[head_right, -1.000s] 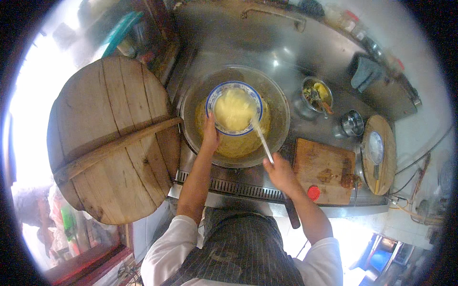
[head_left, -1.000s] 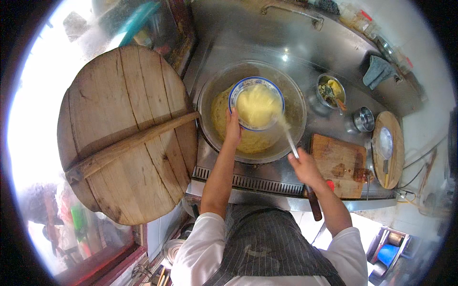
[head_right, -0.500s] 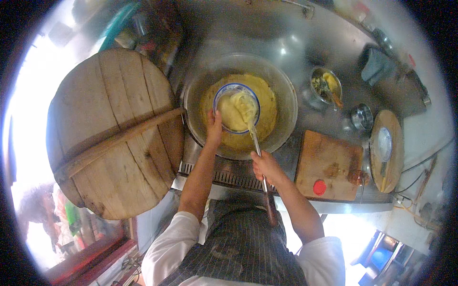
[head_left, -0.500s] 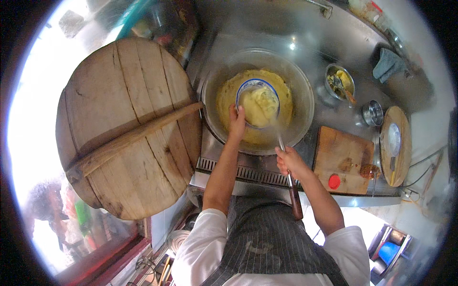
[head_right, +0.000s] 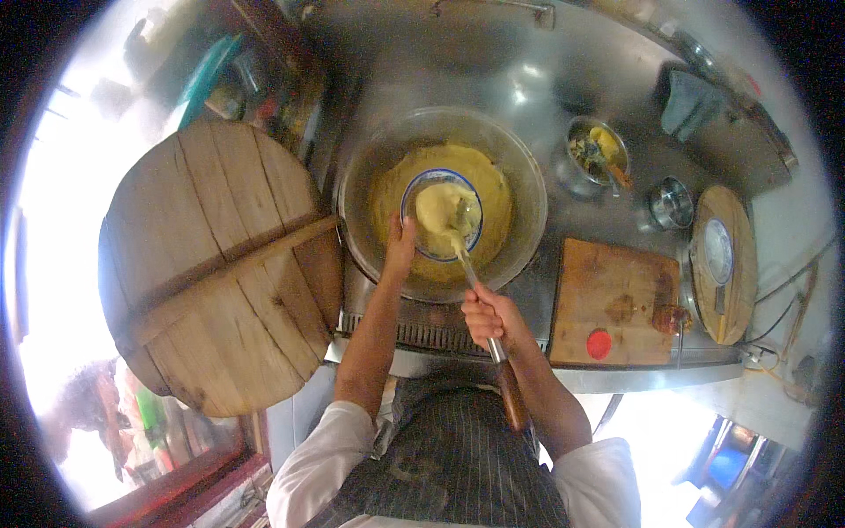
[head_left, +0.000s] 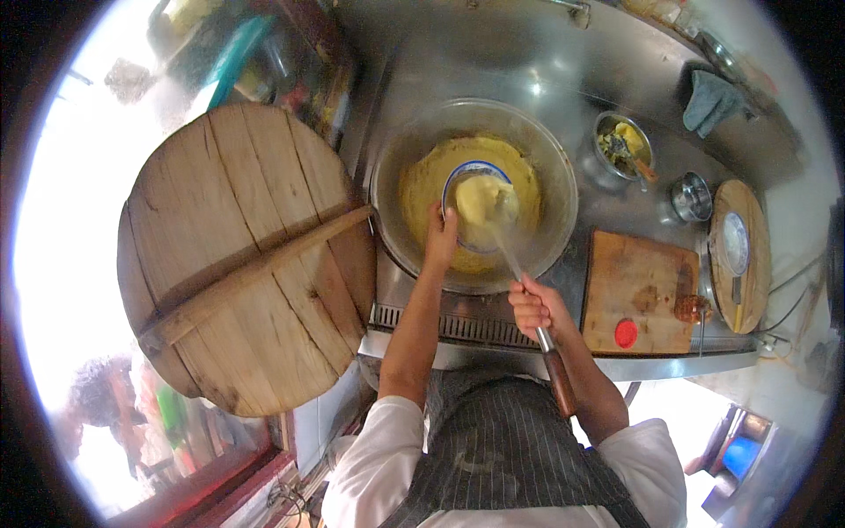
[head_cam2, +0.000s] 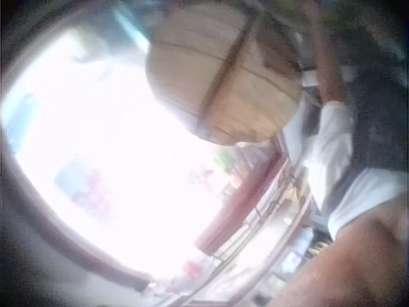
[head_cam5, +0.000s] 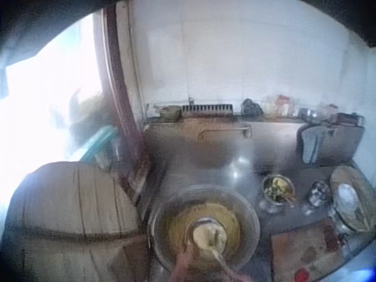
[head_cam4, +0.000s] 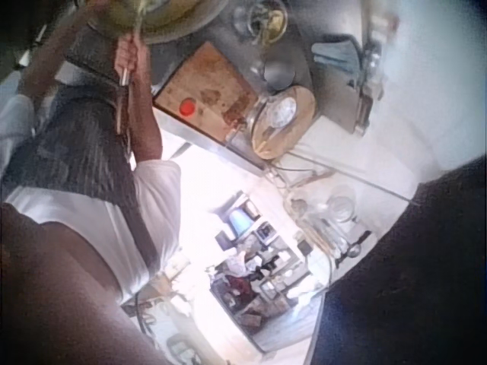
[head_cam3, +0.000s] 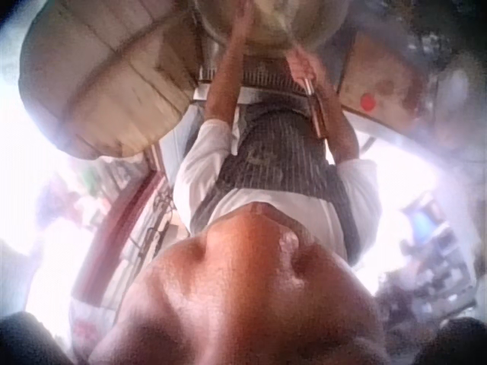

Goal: The person picks up a jar of chili, spoons a small amount onto a wooden board, then ladles steamed custard from a large pot into a bowl and adds sauce and seasonings to it.

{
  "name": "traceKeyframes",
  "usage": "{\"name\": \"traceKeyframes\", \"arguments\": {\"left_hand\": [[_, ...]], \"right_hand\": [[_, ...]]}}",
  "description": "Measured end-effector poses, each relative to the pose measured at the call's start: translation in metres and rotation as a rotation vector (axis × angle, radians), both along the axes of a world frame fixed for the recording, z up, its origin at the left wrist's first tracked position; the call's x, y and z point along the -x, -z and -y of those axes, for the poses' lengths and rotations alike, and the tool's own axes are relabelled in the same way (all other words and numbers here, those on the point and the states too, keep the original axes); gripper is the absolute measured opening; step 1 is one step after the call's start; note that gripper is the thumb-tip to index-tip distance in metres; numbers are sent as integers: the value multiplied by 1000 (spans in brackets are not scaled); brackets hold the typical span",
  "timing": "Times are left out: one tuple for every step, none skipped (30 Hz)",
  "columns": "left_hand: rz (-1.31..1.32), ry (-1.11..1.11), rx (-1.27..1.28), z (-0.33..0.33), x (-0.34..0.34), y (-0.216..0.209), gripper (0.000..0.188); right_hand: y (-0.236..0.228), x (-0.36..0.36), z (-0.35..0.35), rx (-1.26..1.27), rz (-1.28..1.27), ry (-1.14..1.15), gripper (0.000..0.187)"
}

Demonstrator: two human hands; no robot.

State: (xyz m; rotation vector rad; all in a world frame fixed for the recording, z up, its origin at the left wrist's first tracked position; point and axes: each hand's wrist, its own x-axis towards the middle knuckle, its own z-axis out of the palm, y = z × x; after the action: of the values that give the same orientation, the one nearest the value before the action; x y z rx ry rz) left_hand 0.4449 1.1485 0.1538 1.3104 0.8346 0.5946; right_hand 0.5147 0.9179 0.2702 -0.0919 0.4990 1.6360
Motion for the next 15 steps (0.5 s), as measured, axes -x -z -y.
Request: {"name": "traceKeyframes", "arguments": {"left_hand": [[20, -21, 42, -1, -1, 0, 61], [40, -41, 85, -1, -1, 1, 64], [61, -59, 131, 1, -2, 0, 66], [44, -64, 169, 4, -5, -16, 68], [25, -69, 207, 8, -9, -32, 69], [14, -83, 242, 10, -10, -48, 71], [32, -103, 287, 9, -12, -51, 70], [50, -120, 333, 8, -14, -53, 70], [70, -131, 376, 7, -16, -55, 70], [133, -103, 389, 5, -14, -55, 70], [195, -76, 401, 4, -11, -52, 69], [256, -44, 411, 2, -8, -48, 69], [315, -36, 450, 2, -2, -40, 68], [374, -31, 487, 0, 5, -31, 68], [425, -29, 532, 1, 14, -24, 68]], "right_hand": [[-6, -1, 4, -20, 19, -22, 27], [-14, -2, 8, -40, 38, -45, 27], [-22, -3, 13, -56, 59, -65, 27], [-28, -7, 18, -54, 92, -80, 25], [-37, -10, 21, -82, 174, -88, 25], [-53, -13, 23, -111, 261, -105, 26], [-68, -18, 22, -143, 347, -126, 26], [-85, -25, 21, -185, 400, -153, 26], [-101, -29, 22, -192, 443, -143, 26], [-121, -34, 20, -219, 478, -154, 26], [-142, -39, 17, -246, 512, -166, 26], [-160, -44, 14, -285, 562, -171, 26], [-175, -48, 12, -315, 608, -179, 26], [-188, -55, 7, -319, 645, -194, 28], [-197, -60, 3, -283, 702, -195, 29]]}}
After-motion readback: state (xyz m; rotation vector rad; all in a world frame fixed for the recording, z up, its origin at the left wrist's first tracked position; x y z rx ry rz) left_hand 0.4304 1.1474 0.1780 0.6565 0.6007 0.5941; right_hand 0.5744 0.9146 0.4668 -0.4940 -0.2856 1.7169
